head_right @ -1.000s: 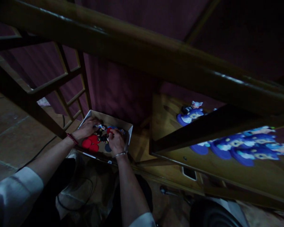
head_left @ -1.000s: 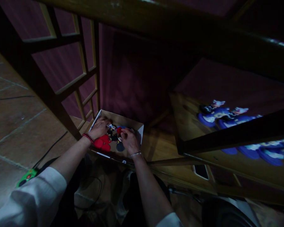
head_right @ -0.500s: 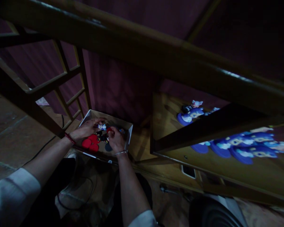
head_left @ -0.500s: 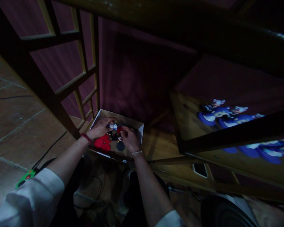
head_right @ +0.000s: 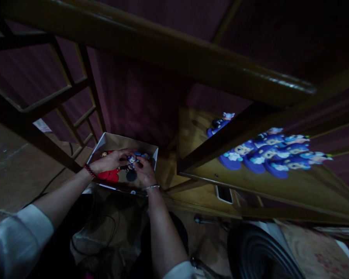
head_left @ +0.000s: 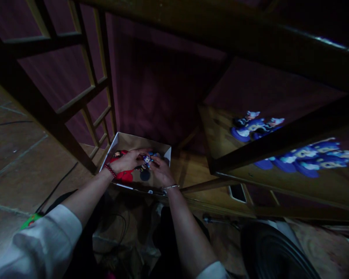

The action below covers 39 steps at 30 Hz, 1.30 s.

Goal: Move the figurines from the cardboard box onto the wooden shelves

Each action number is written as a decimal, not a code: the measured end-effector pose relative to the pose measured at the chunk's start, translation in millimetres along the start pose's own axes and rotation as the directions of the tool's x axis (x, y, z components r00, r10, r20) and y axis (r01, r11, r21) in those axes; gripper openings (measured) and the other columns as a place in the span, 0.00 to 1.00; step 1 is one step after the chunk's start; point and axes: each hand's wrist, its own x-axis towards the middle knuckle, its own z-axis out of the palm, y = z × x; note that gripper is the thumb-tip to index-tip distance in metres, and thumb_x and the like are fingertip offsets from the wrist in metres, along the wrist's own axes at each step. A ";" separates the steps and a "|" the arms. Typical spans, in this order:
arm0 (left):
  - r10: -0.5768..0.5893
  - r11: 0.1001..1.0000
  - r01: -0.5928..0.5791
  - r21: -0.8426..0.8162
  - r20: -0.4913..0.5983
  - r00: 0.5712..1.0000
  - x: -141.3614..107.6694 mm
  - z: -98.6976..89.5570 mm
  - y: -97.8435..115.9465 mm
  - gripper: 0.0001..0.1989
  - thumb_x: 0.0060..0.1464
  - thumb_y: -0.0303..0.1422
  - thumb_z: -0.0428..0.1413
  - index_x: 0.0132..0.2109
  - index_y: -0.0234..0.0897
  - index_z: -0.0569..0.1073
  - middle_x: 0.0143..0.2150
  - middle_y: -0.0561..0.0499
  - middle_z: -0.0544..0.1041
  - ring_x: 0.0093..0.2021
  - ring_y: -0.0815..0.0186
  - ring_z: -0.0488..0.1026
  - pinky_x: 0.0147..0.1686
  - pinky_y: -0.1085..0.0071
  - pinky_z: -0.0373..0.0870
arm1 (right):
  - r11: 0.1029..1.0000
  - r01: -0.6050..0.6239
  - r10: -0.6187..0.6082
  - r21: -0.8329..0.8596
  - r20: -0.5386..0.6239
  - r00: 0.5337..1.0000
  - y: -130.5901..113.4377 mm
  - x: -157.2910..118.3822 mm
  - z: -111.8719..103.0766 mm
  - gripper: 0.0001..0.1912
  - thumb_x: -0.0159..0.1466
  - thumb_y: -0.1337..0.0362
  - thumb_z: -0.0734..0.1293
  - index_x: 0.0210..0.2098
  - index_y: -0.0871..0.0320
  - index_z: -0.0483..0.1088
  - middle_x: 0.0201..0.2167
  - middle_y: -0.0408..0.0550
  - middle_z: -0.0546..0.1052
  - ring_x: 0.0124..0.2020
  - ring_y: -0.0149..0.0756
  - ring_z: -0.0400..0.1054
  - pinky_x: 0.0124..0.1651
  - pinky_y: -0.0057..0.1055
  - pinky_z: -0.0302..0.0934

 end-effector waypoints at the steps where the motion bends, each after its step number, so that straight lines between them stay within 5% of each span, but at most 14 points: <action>1: -0.001 1.000 0.001 -0.013 0.001 1.000 1.4 1.9 -0.5 0.25 0.47 0.25 0.53 0.55 0.35 0.64 0.47 0.46 0.73 0.42 0.68 0.70 0.45 0.68 0.66 | 1.000 -0.002 0.002 -0.009 0.001 1.000 -0.1 -2.9 -1.0 0.14 0.55 0.63 0.63 0.42 0.56 0.69 0.37 0.45 0.75 0.38 0.33 0.70 0.44 0.32 0.64; 8: -0.037 0.999 0.037 -0.035 -0.005 0.999 11.3 15.3 -5.7 0.22 0.48 0.23 0.50 0.52 0.33 0.67 0.44 0.45 0.75 0.43 0.67 0.71 0.45 0.68 0.67 | 0.986 -0.094 0.102 0.136 -0.053 0.993 1.0 -25.3 -1.9 0.22 0.53 0.66 0.65 0.48 0.55 0.65 0.37 0.45 0.74 0.36 0.32 0.70 0.42 0.32 0.65; 14: -0.077 0.955 0.087 0.282 -0.046 0.996 6.0 11.8 -4.1 0.19 0.50 0.25 0.46 0.51 0.31 0.68 0.45 0.43 0.74 0.40 0.67 0.72 0.41 0.70 0.68 | 0.962 -0.166 0.195 0.216 -0.119 0.974 -3.8 -29.4 -1.5 0.24 0.53 0.65 0.63 0.51 0.54 0.61 0.35 0.44 0.72 0.30 0.30 0.69 0.36 0.30 0.67; 18: -0.044 0.811 0.098 0.577 -0.107 0.993 -3.4 -0.7 0.3 0.18 0.52 0.26 0.45 0.49 0.35 0.70 0.45 0.46 0.75 0.43 0.66 0.71 0.45 0.71 0.66 | 0.972 -0.170 0.139 -0.161 -0.187 0.972 -10.5 -28.5 -1.0 0.19 0.55 0.67 0.61 0.47 0.53 0.63 0.35 0.43 0.72 0.33 0.30 0.69 0.39 0.30 0.64; 23: -0.089 0.680 0.175 0.712 -0.157 0.984 -11.2 -15.3 3.9 0.17 0.53 0.29 0.44 0.48 0.40 0.70 0.44 0.49 0.75 0.42 0.65 0.72 0.42 0.73 0.66 | 0.780 -0.114 0.024 -0.616 -0.152 0.988 -20.5 -33.2 0.5 0.15 0.55 0.70 0.62 0.44 0.57 0.65 0.39 0.47 0.71 0.39 0.33 0.67 0.44 0.29 0.59; 36: -0.169 0.539 0.325 0.777 -0.278 0.946 -27.2 -51.8 -4.7 0.19 0.52 0.30 0.44 0.50 0.37 0.69 0.46 0.46 0.74 0.46 0.61 0.70 0.46 0.67 0.65 | 0.590 -0.028 -0.048 -0.807 -0.070 0.996 -10.6 -34.4 6.7 0.20 0.55 0.74 0.59 0.48 0.63 0.62 0.41 0.56 0.70 0.42 0.38 0.65 0.46 0.32 0.57; 39: -0.136 0.590 0.294 0.752 -0.267 0.954 -27.0 -50.6 -5.6 0.17 0.52 0.30 0.45 0.48 0.39 0.70 0.46 0.48 0.74 0.47 0.63 0.69 0.47 0.68 0.63 | 0.585 -0.039 -0.031 -0.810 -0.070 0.997 -14.5 -35.1 6.8 0.20 0.55 0.74 0.59 0.48 0.63 0.62 0.41 0.56 0.69 0.42 0.38 0.64 0.46 0.33 0.57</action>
